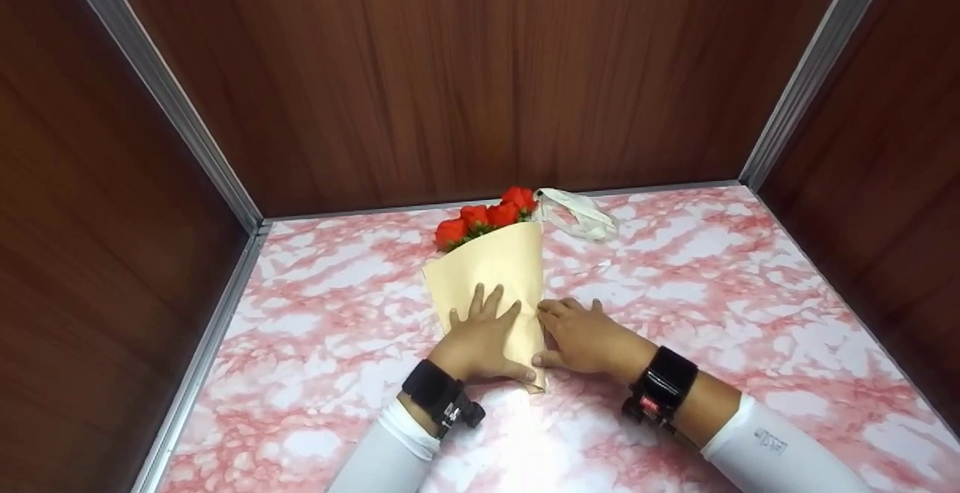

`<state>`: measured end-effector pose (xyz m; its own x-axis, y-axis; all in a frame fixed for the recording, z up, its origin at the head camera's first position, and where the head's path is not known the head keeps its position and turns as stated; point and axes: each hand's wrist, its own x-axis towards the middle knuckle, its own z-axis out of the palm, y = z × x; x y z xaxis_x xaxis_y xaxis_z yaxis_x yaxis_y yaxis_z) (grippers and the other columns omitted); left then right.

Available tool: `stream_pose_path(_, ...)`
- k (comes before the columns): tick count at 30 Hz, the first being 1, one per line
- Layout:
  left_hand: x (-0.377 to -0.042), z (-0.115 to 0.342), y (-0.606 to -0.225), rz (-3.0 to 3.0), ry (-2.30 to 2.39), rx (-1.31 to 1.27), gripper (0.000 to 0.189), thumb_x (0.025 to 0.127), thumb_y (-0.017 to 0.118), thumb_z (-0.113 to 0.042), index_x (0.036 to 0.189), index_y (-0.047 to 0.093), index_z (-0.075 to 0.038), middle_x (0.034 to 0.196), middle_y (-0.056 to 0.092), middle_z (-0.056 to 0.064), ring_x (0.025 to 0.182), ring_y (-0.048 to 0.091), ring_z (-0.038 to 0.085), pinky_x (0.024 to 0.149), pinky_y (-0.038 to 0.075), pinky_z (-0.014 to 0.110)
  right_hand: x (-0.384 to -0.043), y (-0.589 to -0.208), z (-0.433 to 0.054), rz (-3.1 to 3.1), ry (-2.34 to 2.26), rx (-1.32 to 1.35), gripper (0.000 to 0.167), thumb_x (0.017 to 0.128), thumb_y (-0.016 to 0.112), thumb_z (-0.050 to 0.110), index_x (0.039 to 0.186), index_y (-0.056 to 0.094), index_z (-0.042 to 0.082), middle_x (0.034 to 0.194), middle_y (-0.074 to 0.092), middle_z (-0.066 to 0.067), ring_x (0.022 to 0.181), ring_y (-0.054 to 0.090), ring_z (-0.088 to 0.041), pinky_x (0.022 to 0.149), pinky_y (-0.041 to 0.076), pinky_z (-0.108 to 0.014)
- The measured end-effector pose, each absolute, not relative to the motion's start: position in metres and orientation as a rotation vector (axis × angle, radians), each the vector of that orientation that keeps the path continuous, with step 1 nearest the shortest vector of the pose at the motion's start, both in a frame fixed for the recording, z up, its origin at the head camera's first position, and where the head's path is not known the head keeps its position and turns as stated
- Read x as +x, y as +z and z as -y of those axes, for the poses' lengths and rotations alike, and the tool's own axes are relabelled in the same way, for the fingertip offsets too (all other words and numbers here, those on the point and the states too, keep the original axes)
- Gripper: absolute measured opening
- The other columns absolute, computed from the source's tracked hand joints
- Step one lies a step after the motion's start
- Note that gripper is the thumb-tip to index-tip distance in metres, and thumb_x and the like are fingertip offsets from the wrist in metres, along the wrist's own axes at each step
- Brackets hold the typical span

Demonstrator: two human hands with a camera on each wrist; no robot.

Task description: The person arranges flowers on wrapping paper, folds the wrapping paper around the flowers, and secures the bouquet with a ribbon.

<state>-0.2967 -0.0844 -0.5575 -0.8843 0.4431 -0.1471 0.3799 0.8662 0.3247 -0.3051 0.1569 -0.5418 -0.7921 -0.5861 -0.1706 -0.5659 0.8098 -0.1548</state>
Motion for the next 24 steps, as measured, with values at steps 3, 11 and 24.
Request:
stream_pose_path(3, -0.297, 0.084, -0.56, -2.819, 0.431, 0.617, 0.133, 0.077, 0.088, -0.084, 0.181, 0.031, -0.024, 0.193, 0.009, 0.015, 0.178, -0.003, 0.049, 0.125, 0.023, 0.092, -0.314, -0.543, -0.156, -2.789, -0.164, -0.89, 0.092, 0.108, 0.065, 0.068, 0.167, 0.05, 0.0, 0.175, 0.047, -0.02, 0.162, 0.045, -0.05, 0.116, 0.038, -0.092)
stream_pose_path(11, -0.298, 0.084, -0.559, -2.815, 0.434, 0.604, 0.135, 0.075, 0.09, -0.083, 0.181, 0.03, -0.025, 0.192, 0.01, 0.015, 0.178, -0.003, 0.05, 0.125, 0.021, 0.093, -0.347, -0.546, -0.157, -2.794, -0.291, -0.833, 0.086, 0.112, 0.06, 0.065, 0.17, 0.048, 0.003, 0.181, 0.042, -0.014, 0.167, 0.039, -0.046, 0.118, 0.034, -0.092)
stream_pose_path(24, -0.299, 0.085, -0.559, -2.811, 0.445, 0.614, 0.138, 0.074, 0.091, -0.083, 0.182, 0.028, -0.025, 0.192, 0.009, 0.016, 0.178, -0.003, 0.05, 0.125, 0.02, 0.093, -0.398, -0.551, -0.155, -2.815, -0.389, -0.762, 0.074, 0.116, 0.052, 0.06, 0.169, 0.049, 0.007, 0.18, 0.043, -0.015, 0.168, 0.037, -0.045, 0.121, 0.028, -0.093)
